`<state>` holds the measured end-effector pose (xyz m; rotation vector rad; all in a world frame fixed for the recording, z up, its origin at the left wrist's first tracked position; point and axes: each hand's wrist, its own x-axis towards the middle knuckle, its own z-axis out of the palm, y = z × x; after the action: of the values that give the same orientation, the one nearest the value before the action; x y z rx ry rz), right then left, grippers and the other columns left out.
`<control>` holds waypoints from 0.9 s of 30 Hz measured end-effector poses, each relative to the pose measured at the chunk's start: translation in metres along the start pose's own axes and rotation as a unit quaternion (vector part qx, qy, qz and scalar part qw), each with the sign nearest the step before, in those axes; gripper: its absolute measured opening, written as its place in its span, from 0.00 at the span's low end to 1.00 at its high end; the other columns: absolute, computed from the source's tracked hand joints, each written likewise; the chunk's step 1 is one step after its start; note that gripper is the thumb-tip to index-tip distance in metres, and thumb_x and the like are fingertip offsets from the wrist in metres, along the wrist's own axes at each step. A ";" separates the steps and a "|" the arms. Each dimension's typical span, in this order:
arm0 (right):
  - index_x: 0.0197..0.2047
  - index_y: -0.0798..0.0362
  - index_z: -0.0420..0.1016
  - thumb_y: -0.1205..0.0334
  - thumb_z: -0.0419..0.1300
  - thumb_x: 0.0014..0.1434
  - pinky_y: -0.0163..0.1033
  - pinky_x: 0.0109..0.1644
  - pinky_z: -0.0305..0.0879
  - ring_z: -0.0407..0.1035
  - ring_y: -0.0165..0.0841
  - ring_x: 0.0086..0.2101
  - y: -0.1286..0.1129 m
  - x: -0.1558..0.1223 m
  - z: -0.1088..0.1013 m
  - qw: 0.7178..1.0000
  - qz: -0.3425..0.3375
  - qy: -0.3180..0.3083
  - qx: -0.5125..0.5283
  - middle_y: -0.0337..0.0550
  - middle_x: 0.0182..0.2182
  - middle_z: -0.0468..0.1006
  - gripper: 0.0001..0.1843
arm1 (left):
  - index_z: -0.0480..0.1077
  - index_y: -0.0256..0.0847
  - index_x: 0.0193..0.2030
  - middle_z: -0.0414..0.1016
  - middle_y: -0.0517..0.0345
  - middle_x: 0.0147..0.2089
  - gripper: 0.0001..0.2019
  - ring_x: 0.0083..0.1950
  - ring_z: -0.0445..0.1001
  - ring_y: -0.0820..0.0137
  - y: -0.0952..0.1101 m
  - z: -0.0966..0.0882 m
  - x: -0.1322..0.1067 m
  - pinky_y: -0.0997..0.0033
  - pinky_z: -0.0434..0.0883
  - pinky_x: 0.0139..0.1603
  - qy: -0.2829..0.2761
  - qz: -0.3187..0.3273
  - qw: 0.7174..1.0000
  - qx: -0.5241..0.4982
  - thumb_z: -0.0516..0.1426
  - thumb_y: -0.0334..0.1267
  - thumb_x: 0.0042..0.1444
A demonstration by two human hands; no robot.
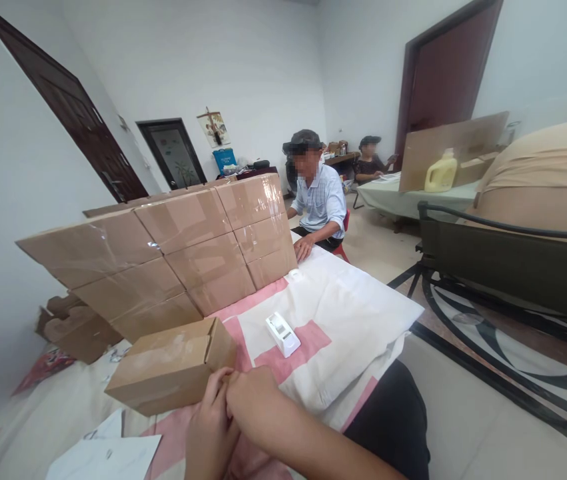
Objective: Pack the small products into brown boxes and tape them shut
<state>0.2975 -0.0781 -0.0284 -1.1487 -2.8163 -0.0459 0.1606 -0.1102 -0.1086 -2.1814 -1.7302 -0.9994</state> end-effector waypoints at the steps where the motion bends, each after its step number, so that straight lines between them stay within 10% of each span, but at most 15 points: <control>1: 0.45 0.58 0.79 0.75 0.71 0.52 0.40 0.30 0.76 0.81 0.41 0.31 0.001 -0.001 -0.003 1.000 -0.007 -0.013 0.002 0.48 0.36 0.83 0.16 | 0.73 0.36 0.56 0.75 0.41 0.61 0.18 0.50 0.82 0.59 0.000 0.000 0.000 0.65 0.80 0.40 -0.001 0.001 1.000 0.008 0.53 0.38 0.61; 10: 0.44 0.58 0.75 0.72 0.62 0.61 0.42 0.33 0.74 0.80 0.43 0.35 0.009 -0.007 -0.018 0.998 -0.042 -0.017 0.035 0.51 0.39 0.81 0.07 | 0.73 0.38 0.48 0.77 0.44 0.55 0.11 0.47 0.82 0.61 0.008 -0.020 0.009 0.66 0.79 0.39 0.099 0.043 0.992 0.065 0.50 0.35 0.65; 21: 0.46 0.54 0.73 0.67 0.52 0.68 0.36 0.30 0.55 0.77 0.38 0.33 0.026 -0.006 -0.026 0.977 -0.043 0.022 0.210 0.47 0.36 0.83 0.09 | 0.74 0.44 0.51 0.76 0.50 0.53 0.10 0.54 0.78 0.65 0.003 -0.049 0.018 0.67 0.76 0.51 0.081 0.001 0.995 -0.059 0.53 0.39 0.69; 27: 0.43 0.53 0.74 0.68 0.52 0.69 0.32 0.35 0.55 0.74 0.33 0.36 0.046 0.000 -0.015 0.944 -0.067 0.030 0.320 0.42 0.36 0.81 0.09 | 0.73 0.43 0.39 0.79 0.56 0.39 0.14 0.37 0.79 0.66 0.010 -0.045 0.020 0.70 0.74 0.35 0.041 -0.102 0.988 -0.112 0.54 0.49 0.68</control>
<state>0.3307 -0.0463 -0.0141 -0.7802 -2.5285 0.7500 0.1541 -0.1209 -0.0597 -2.0825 -1.9147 -1.3759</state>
